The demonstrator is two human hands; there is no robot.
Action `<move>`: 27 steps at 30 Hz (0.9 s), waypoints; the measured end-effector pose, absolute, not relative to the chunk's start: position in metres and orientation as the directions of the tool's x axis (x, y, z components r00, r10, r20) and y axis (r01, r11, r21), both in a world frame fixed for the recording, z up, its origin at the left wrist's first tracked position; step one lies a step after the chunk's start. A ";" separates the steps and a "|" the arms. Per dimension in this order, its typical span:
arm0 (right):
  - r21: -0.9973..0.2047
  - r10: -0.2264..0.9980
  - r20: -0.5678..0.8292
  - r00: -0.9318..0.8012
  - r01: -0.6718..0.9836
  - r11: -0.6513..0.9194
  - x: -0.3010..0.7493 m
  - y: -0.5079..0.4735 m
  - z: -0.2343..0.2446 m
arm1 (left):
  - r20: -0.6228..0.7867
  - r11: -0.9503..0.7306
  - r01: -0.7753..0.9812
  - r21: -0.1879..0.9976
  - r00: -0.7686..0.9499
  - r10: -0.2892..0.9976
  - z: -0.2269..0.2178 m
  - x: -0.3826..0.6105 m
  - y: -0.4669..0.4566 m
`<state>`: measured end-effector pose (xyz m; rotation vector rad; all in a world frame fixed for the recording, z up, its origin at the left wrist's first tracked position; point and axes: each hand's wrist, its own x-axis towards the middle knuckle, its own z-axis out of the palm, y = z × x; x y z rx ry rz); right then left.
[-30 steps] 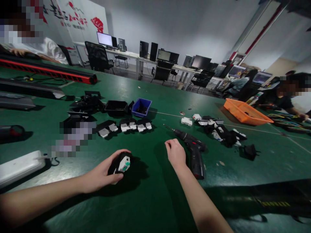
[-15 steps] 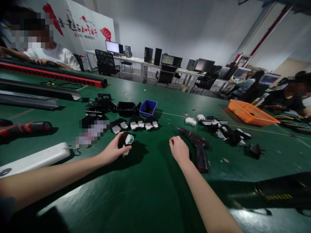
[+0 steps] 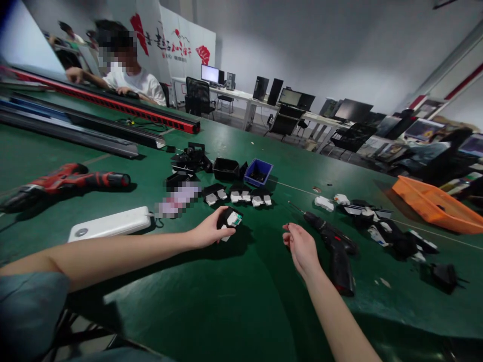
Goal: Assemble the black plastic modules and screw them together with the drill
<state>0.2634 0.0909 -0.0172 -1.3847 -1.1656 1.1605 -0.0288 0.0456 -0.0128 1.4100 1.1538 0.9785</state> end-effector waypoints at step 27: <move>-0.994 0.918 -0.110 -0.382 0.051 -0.097 0.174 0.031 -0.015 | 0.186 -0.269 0.332 0.904 0.262 0.947 -0.019 -0.026 0.045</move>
